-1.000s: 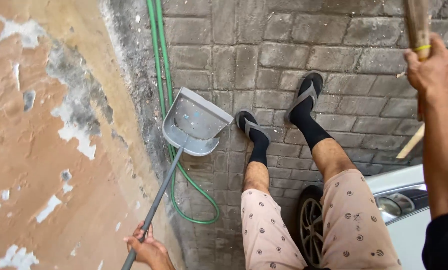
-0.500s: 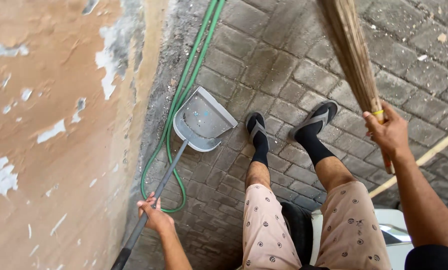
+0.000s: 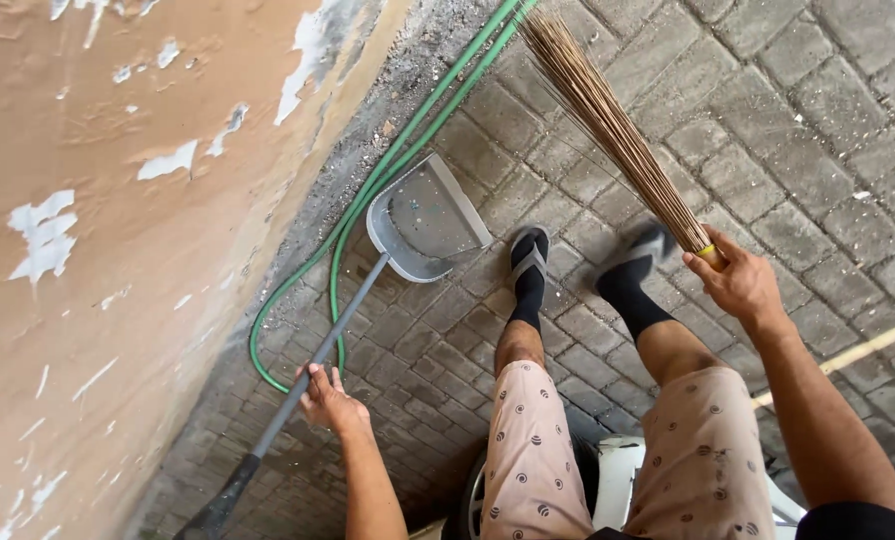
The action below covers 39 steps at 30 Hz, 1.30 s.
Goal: Sweeping dust and debris into a dustpan in an outdoor paved area.
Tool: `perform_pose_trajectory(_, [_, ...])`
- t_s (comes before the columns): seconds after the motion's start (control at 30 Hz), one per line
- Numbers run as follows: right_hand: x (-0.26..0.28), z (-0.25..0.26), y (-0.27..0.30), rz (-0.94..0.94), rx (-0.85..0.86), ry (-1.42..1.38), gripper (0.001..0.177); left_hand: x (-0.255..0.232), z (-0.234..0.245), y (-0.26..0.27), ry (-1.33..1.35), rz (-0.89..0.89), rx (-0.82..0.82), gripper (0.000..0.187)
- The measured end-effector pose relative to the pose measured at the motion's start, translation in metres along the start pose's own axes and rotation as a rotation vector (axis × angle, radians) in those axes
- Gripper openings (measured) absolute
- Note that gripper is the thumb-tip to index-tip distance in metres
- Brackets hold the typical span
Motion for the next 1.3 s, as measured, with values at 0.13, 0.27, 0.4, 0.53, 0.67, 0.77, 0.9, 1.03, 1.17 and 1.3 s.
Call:
perform_pose_trajectory(0.13, [-0.002,0.002,-0.013,-0.025,0.051,-0.081,0.067,0.004,-0.002,-0.006,-0.025,-0.052,0.055,0.035])
perform_pose_trajectory(0.27, [-0.014,0.014,-0.040,0.030,-0.005,-0.143,0.067,0.093,0.027,-0.003,-0.123,0.386,0.035,0.038])
perform_pose_trajectory(0.4, [-0.046,0.008,-0.063,0.064,-0.067,-0.084,0.065,0.158,-0.041,0.050,-0.376,0.430,0.383,0.024])
perform_pose_trajectory(0.53, [-0.071,0.001,-0.087,0.039,-0.065,-0.079,0.067,0.253,-0.182,0.022,-0.448,0.127,0.646,0.015])
perform_pose_trajectory(0.67, [-0.080,-0.008,-0.115,0.018,-0.096,-0.162,0.062,0.272,-0.349,0.008,-0.884,-0.377,0.829,0.020])
perform_pose_trajectory(0.77, [-0.109,-0.021,-0.145,0.080,-0.154,-0.177,0.060,0.277,-0.456,-0.003,-1.085,-0.626,0.836,0.038])
perform_pose_trajectory(0.9, [-0.209,-0.059,-0.160,0.051,-0.148,-0.328,0.046,0.293,-0.528,-0.022,-1.154,-1.013,0.734,0.078])
perform_pose_trajectory(1.03, [-0.455,-0.131,-0.176,-0.190,-0.066,-0.101,0.043,0.323,-0.561,-0.047,-1.199,-1.184,0.696,0.079])
perform_pose_trajectory(1.17, [-0.547,-0.180,-0.134,-0.499,0.063,-0.351,0.060,0.341,-0.563,-0.064,-1.336,-1.322,0.769,0.030])
perform_pose_trajectory(1.3, [-0.540,-0.165,-0.106,-0.325,0.085,-0.278,0.058,0.282,-0.554,-0.065,-1.309,-1.403,0.711,0.015])
Point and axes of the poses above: each hand's wrist, its own y-axis away from the middle knuckle, its own z-axis out of the back of the hand, x = y × z, the point moved 5 cm from there along -y, towards the middle knuckle, and after that the axes turned 6 degrees about y, right-handed, at the moved point
